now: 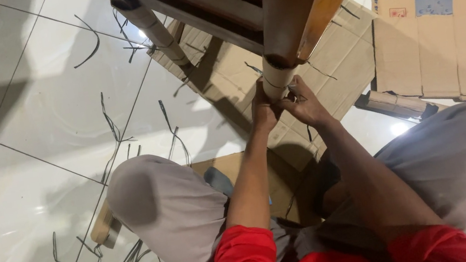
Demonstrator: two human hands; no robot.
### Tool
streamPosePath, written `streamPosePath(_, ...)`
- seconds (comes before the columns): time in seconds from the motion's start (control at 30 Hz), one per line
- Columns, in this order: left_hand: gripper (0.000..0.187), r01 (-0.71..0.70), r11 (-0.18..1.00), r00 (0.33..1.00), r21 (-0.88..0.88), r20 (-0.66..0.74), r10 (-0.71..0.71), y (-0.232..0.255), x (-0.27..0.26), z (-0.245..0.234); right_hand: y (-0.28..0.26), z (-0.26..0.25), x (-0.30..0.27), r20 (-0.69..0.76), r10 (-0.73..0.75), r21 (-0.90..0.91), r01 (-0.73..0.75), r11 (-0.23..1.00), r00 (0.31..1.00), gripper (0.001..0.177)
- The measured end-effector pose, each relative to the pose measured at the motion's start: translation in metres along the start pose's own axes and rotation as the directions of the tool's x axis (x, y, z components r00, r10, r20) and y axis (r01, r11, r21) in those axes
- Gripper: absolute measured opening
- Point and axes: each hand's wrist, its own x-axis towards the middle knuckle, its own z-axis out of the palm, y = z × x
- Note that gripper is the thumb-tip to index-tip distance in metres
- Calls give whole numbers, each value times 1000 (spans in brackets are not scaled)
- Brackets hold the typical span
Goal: Wrapping a wooden chair leg with cardboard and securing it with plastic ties for protection.
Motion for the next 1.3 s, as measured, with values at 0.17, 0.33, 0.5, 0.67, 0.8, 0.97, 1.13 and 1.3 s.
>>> streamPosePath(0.17,54,-133,778,979,613,-42,200,21,-14,20,-4,13,2,-26,0,-94,-2,996,1000,44)
streamPosePath(0.33,65,-207,762,978,613,109,178,18,-16,-16,-4,18,3,-69,-15,-129,6,992,998,45)
streamPosePath(0.5,41,170,880,969,444,-237,-68,43,-10,7,23,20,7,-97,-82,-213,60,975,992,49)
streamPosePath(0.67,29,221,908,941,356,-323,-102,23,24,-35,23,16,6,-124,-107,-233,76,969,987,48)
streamPosePath(0.8,25,272,894,905,357,-412,-111,27,26,-21,3,14,7,-110,-131,-275,97,956,985,45)
streamPosePath(0.97,27,152,948,880,280,-475,0,44,-3,35,7,17,7,-129,-95,-232,63,971,987,43)
streamPosePath(1.13,23,22,978,818,206,-566,100,29,-16,32,28,25,2,-156,5,-112,-23,993,988,46)
streamPosePath(1.3,31,-158,981,746,115,-637,194,24,-40,39,36,32,-6,-265,-99,-239,35,970,959,38)
